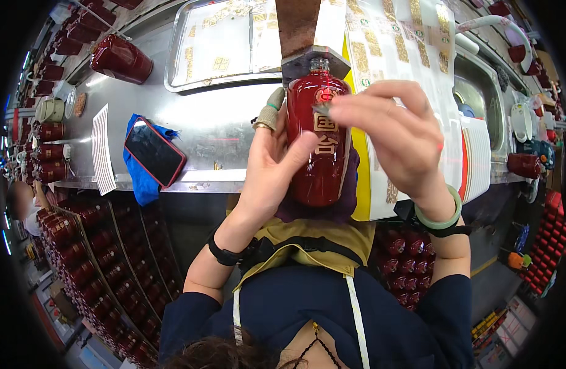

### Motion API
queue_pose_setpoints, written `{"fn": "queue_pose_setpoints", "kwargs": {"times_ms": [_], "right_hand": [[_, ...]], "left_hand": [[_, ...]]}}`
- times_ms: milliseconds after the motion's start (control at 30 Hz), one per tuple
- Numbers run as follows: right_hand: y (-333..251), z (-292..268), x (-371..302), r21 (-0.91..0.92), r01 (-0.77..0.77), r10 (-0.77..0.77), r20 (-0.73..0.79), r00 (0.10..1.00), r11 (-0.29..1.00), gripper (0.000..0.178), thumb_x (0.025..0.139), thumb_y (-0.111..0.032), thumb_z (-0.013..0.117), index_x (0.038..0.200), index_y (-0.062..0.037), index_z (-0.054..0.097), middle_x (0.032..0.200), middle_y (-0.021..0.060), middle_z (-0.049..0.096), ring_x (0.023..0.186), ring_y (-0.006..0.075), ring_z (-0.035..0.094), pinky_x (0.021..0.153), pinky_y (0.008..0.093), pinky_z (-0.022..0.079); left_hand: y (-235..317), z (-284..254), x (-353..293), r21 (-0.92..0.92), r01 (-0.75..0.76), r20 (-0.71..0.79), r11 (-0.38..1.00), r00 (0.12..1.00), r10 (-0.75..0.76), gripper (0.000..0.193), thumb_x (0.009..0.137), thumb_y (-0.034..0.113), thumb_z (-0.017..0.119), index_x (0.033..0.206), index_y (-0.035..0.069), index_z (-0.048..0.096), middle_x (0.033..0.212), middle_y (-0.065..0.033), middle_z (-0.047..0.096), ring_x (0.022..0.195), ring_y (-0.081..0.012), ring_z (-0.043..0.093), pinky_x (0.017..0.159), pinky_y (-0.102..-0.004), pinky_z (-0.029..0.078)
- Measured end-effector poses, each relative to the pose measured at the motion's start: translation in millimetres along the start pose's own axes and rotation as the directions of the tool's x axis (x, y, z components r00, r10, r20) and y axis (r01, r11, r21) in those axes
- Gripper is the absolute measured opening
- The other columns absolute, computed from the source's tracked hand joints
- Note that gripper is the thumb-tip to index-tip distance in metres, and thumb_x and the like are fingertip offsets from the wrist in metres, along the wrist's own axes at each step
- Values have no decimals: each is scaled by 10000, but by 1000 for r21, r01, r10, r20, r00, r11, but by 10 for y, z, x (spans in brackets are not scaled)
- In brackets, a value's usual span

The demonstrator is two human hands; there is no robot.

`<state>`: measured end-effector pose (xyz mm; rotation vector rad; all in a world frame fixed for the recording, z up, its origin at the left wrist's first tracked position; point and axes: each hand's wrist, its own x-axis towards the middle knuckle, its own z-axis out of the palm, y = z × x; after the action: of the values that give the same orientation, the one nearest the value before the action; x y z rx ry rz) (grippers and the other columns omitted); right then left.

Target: Manual application of decorative labels and seals to red wine or liquor bottles at an industrial workstation.

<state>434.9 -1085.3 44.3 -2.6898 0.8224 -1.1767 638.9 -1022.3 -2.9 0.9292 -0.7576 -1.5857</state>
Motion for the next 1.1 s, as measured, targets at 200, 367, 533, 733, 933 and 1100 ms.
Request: {"fn": "queue_pose_setpoints", "kwargs": {"times_ms": [200, 367, 533, 733, 933, 1100], "right_hand": [[-314, 47, -150, 226, 308, -325, 40, 945, 924, 252, 788, -165, 775, 1035, -114, 781, 1011, -4, 735, 807, 148, 645, 726, 317, 544], [171, 182, 72, 93, -238, 247, -91, 965, 967, 275, 828, -16, 794, 1098, -57, 757, 969, 94, 745, 818, 299, 669, 729, 387, 559], [190, 182, -136, -57, 108, -114, -105, 988, 993, 258, 841, -59, 731, 1069, -158, 800, 1001, 1, 798, 848, 182, 690, 765, 331, 527], [-260, -4, -590, 298, 101, -103, -11, 995, 949, 253, 812, -85, 760, 1065, -93, 767, 1050, 51, 746, 814, 199, 676, 716, 335, 557], [-155, -150, -606, 401, -546, 579, 46, 814, 735, 193, 986, 34, 573, 1163, 15, 646, 1080, 160, 632, 975, 298, 657, 873, 372, 537], [-77, -351, -771, 200, -634, 617, 144, 773, 747, 276, 954, -174, 760, 1121, -11, 612, 1018, 134, 591, 839, 254, 601, 758, 333, 497]], "left_hand": [[28, -52, -10, -42, 2, 3, 999, 1000, -2, 715, 1166, 432, 368, 1667, -35, 162, 1665, -209, 374, 1509, -262, 425, 1244, -429, 352], [24, -74, -10, 70, 1, 2, 998, 1000, -1, 800, 1149, 554, 296, 1663, -44, 162, 1665, -246, 361, 1528, -308, 405, 1260, -439, 322], [-34, -181, 5, 265, -123, -27, 956, 990, 135, 822, 1130, 617, 222, 1673, -1, 202, 1682, -226, 350, 1548, -326, 370, 1276, -467, 278], [108, -390, 157, 735, -677, 642, -12, 692, 330, 941, 887, 946, 308, 1335, 262, 772, 1679, -228, 372, 1560, -457, 259, 1293, -582, 165], [265, -383, 578, 751, -644, 650, -149, 680, 340, 887, 879, 928, 335, 1349, 307, 758, 1707, -174, 331, 1578, -466, 185, 1280, -596, 191], [190, -470, 306, 721, -679, 690, -136, 690, 218, 899, 851, 936, 367, 1314, 285, 779, 1687, -182, 355, 1561, -484, 201, 1270, -637, 202]]}}
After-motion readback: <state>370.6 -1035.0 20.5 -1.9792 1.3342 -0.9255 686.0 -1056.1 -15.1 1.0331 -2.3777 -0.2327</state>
